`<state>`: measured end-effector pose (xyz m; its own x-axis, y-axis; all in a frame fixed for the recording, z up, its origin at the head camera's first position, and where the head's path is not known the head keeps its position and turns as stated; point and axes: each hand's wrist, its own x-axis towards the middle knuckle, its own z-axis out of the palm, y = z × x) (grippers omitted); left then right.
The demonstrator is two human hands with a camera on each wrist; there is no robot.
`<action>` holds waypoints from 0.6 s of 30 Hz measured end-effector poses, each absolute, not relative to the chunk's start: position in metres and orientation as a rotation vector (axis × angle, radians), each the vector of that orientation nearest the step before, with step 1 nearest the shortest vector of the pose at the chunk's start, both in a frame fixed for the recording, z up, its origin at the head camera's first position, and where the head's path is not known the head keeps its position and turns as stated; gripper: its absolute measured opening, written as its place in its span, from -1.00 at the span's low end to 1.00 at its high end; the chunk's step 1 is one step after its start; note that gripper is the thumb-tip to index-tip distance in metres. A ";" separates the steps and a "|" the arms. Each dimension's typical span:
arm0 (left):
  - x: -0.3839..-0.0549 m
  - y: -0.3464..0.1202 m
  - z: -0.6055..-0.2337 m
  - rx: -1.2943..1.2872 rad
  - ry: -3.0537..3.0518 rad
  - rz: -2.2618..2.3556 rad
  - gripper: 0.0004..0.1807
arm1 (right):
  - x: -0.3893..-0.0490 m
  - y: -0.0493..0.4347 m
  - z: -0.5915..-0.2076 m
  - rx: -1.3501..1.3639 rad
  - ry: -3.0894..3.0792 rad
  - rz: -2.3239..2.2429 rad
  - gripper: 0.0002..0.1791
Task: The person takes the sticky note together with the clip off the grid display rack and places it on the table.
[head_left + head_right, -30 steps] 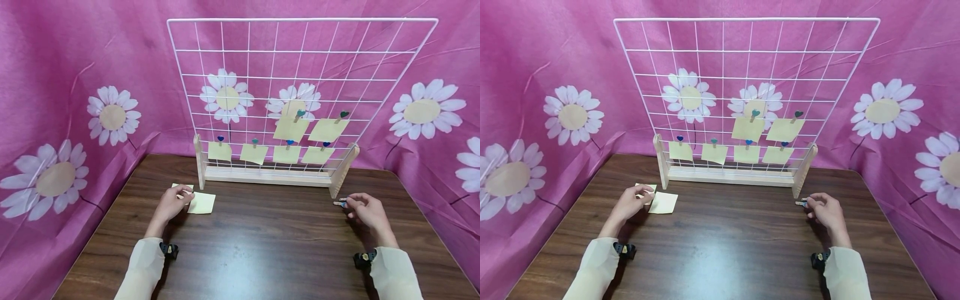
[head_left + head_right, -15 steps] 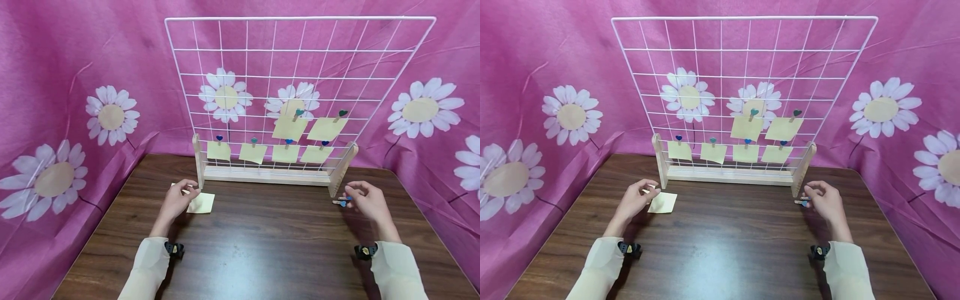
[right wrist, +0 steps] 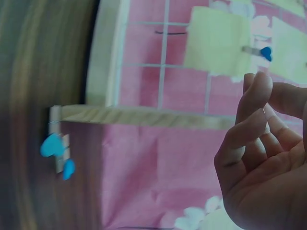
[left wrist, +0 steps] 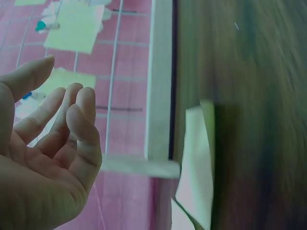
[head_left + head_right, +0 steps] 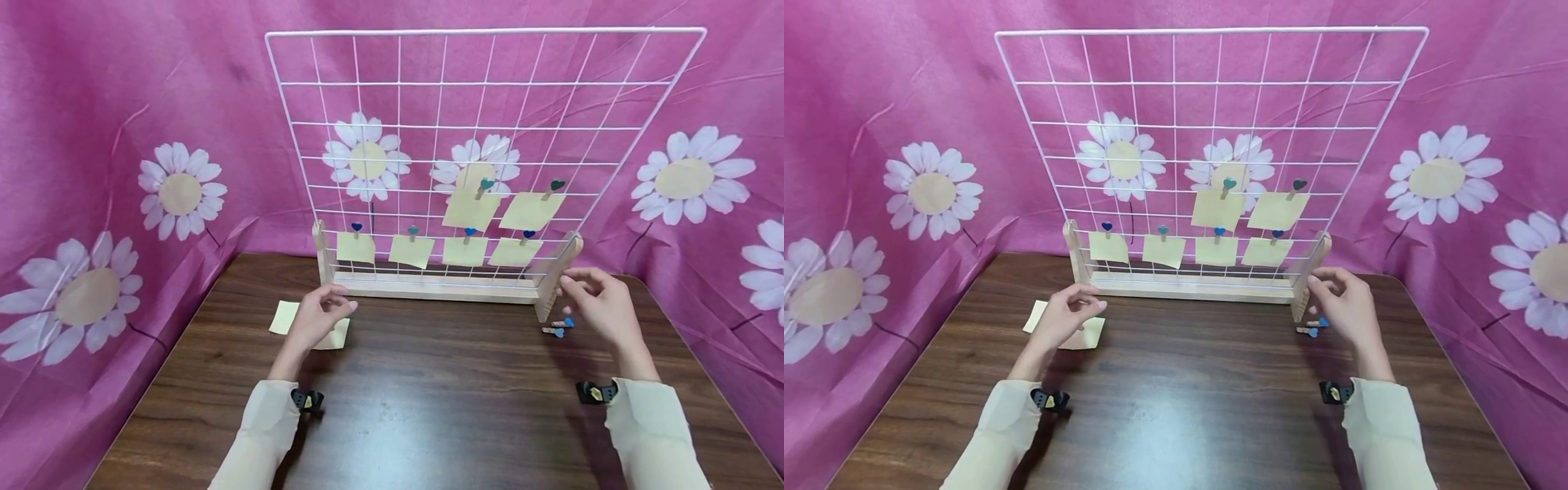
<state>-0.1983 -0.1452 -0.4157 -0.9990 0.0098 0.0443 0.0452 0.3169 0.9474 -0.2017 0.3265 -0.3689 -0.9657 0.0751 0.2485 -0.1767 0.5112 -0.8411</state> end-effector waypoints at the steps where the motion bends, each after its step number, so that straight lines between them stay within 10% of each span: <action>1: -0.199 -0.142 -0.415 -0.068 -2.516 -1.827 -0.66 | -0.203 0.325 -0.366 0.107 -2.481 1.442 -0.84; 18: -0.206 -0.099 -0.401 -0.250 -2.414 -1.893 -0.60 | -0.215 0.305 -0.338 0.301 -2.390 1.469 -0.87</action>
